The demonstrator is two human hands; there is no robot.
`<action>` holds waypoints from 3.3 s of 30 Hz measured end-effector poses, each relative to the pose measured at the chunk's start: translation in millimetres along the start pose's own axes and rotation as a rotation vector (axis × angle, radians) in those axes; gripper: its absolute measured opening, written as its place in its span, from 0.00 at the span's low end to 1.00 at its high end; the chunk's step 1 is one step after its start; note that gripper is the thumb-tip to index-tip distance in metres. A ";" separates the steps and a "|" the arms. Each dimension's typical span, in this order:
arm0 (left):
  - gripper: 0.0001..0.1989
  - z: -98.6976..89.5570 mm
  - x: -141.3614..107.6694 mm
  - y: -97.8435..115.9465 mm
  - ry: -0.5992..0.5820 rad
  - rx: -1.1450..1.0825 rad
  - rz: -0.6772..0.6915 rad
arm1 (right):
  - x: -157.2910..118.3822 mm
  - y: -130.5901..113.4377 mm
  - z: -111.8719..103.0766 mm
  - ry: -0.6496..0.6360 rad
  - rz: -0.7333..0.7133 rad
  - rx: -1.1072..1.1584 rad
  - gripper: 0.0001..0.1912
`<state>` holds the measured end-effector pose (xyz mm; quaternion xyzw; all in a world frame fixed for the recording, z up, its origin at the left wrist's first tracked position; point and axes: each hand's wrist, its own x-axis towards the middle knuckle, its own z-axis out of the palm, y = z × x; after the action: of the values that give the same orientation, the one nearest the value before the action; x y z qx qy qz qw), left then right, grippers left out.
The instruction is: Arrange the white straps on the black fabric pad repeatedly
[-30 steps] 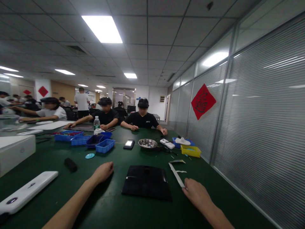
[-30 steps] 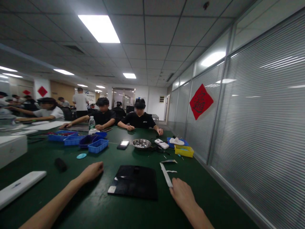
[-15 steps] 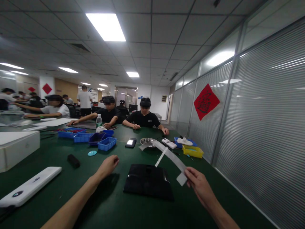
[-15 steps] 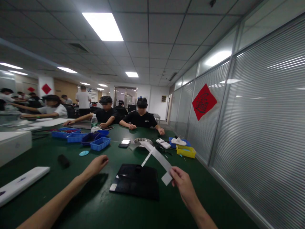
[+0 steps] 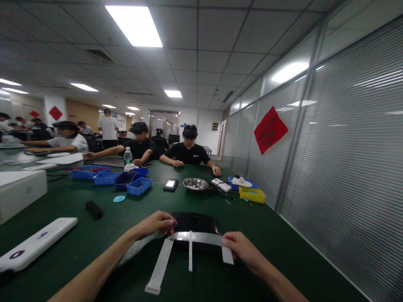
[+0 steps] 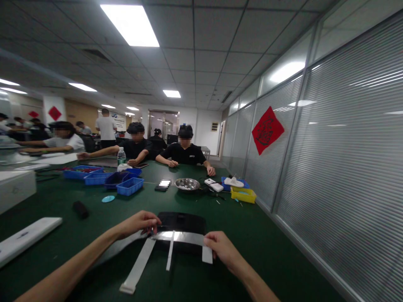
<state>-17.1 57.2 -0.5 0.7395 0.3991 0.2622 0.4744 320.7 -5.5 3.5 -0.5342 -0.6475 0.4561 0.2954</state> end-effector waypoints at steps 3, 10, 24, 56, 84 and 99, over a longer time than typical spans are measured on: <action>0.21 0.8 -2.7 5.6 -0.002 0.081 0.014 | 3.6 0.3 0.0 0.034 0.004 -0.058 0.16; 0.17 2.2 -2.1 7.6 -0.016 0.284 0.042 | 13.7 7.4 1.2 0.059 0.011 -0.113 0.14; 0.13 11.6 5.0 -6.9 -0.054 0.553 0.159 | 21.1 11.4 5.3 0.163 -0.078 -0.344 0.11; 0.16 37.7 -1.4 15.4 -0.014 0.756 0.295 | 20.7 -37.3 81.7 0.020 -0.475 -0.908 0.16; 0.16 38.2 2.5 8.2 -0.014 0.741 0.296 | 24.7 -35.6 88.4 0.104 -0.452 -0.989 0.18; 0.12 28.8 1.2 11.2 -0.041 0.632 0.241 | 16.5 -22.5 16.6 -0.037 -0.221 -0.660 0.20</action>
<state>9.5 41.4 -2.1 0.8970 0.3607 0.1646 0.1953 292.5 5.5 15.4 -0.5195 -0.8191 0.1971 0.1426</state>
